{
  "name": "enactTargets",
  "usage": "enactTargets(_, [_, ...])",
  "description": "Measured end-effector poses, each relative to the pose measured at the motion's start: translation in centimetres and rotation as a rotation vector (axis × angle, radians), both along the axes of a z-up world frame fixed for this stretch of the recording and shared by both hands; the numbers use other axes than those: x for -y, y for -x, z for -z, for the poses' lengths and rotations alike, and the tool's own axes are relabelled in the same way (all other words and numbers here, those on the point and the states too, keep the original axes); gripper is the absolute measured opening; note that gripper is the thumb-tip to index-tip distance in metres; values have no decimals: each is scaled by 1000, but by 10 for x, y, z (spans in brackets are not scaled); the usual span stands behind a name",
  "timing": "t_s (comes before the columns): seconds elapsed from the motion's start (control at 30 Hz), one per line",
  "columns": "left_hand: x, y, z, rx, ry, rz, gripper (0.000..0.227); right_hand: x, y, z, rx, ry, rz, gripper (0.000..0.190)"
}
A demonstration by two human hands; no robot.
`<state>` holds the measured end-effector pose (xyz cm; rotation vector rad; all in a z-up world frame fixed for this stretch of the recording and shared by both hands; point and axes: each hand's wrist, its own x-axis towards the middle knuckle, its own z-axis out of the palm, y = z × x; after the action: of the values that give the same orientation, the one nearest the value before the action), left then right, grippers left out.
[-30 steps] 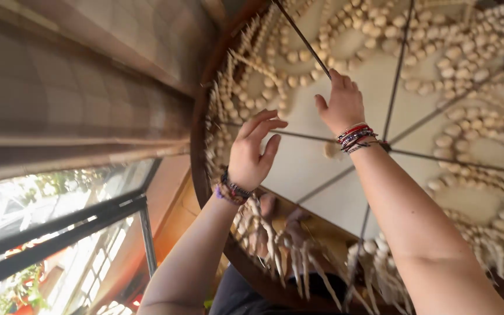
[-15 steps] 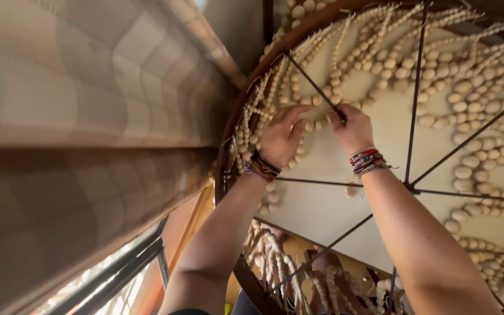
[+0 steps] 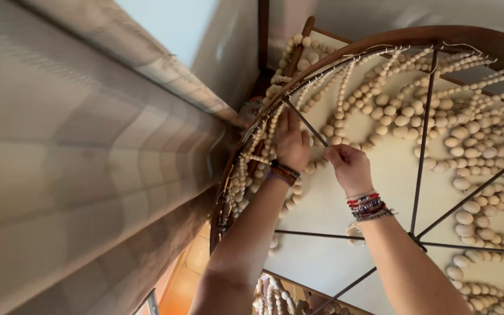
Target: Assembling a beaded chandelier by threading wooden beads onto wires and attaching them to a frame.
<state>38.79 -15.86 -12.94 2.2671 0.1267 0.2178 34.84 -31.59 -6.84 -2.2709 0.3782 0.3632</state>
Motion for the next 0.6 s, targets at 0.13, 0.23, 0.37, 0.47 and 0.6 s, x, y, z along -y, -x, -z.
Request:
enactTargets(0.13, [17, -45, 40, -115, 168, -92, 70, 1, 2, 8, 1, -40, 52, 20])
enactTargets(0.23, [29, -66, 27, -81, 19, -124, 72, 0, 5, 0, 9, -86, 73, 18])
enactTargets(0.37, [51, -91, 47, -45, -82, -205, 83, -5, 1, -15, 14, -94, 56, 16])
enactTargets(0.47, [67, -98, 109, -8, -161, -183, 74, -6, -1, -17, 13, -111, 49, 15])
enactTargets(0.6, [43, -91, 32, 148, -174, -116, 53, -3, -4, -16, 7, -154, 53, 14])
